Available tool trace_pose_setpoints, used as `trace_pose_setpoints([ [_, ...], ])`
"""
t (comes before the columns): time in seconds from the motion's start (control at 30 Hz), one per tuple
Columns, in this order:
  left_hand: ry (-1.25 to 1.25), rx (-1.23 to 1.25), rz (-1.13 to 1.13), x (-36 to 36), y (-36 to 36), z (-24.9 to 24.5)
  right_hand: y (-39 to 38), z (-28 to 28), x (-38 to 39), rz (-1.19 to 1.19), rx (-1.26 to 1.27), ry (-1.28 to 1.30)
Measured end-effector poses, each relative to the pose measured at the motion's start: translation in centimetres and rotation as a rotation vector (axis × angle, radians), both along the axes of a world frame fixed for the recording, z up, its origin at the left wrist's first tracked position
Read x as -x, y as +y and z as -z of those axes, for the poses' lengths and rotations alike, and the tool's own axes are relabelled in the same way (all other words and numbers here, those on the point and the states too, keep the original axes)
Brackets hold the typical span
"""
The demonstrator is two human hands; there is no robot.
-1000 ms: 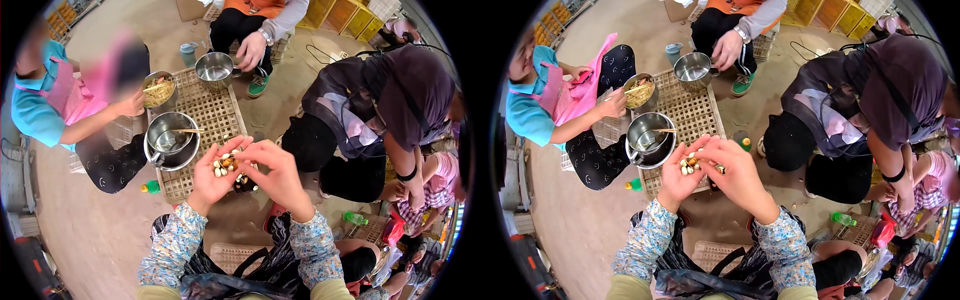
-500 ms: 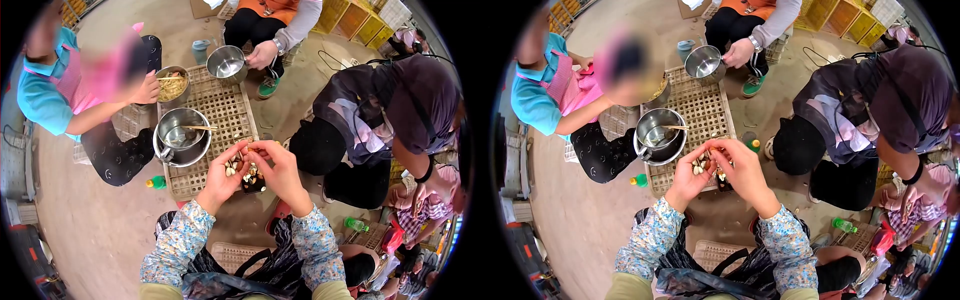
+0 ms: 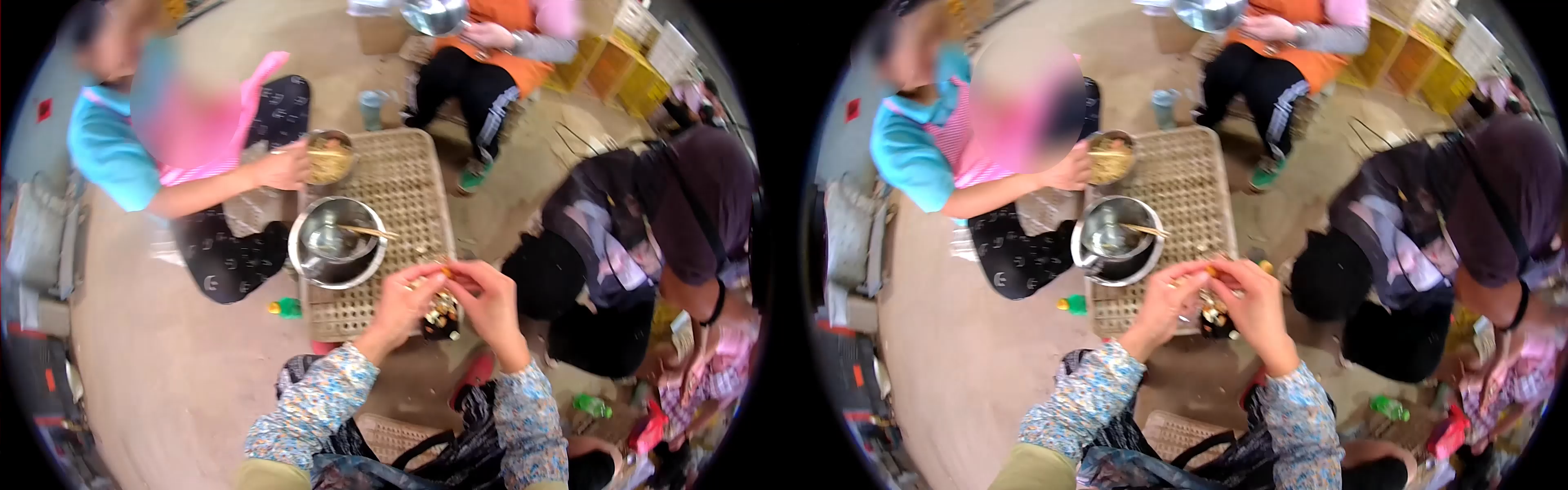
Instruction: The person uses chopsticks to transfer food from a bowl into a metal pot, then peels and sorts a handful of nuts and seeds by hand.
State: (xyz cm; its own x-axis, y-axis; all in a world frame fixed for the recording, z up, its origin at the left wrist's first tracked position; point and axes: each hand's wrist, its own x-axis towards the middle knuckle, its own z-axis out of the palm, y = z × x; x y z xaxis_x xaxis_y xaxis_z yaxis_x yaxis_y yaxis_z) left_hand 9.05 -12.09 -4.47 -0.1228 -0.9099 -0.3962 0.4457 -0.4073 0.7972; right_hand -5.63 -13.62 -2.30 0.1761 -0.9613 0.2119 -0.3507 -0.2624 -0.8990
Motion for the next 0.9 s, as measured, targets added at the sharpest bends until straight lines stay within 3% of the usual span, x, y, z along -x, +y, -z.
trace_pose_setpoints([
  [0.23, -0.244, 0.177, 0.080, -0.3, -0.3, 2.3, 0.5, 0.2, 0.2, 0.029, -0.204, -0.074],
  [0.47, -0.226, 0.166, 0.138, -0.7, -0.1, 1.9, 0.2, 0.9, 1.1, -0.065, -0.478, -0.309],
  [0.7, -0.069, 0.050, 0.037, -0.3, 0.2, 0.6, 0.2, 1.3, 0.9, -0.053, -0.559, -0.407],
  [0.9, -0.092, 0.058, 0.023, -0.4, 0.3, 0.4, 0.4, 2.4, 0.4, -0.090, -0.551, -0.481],
])
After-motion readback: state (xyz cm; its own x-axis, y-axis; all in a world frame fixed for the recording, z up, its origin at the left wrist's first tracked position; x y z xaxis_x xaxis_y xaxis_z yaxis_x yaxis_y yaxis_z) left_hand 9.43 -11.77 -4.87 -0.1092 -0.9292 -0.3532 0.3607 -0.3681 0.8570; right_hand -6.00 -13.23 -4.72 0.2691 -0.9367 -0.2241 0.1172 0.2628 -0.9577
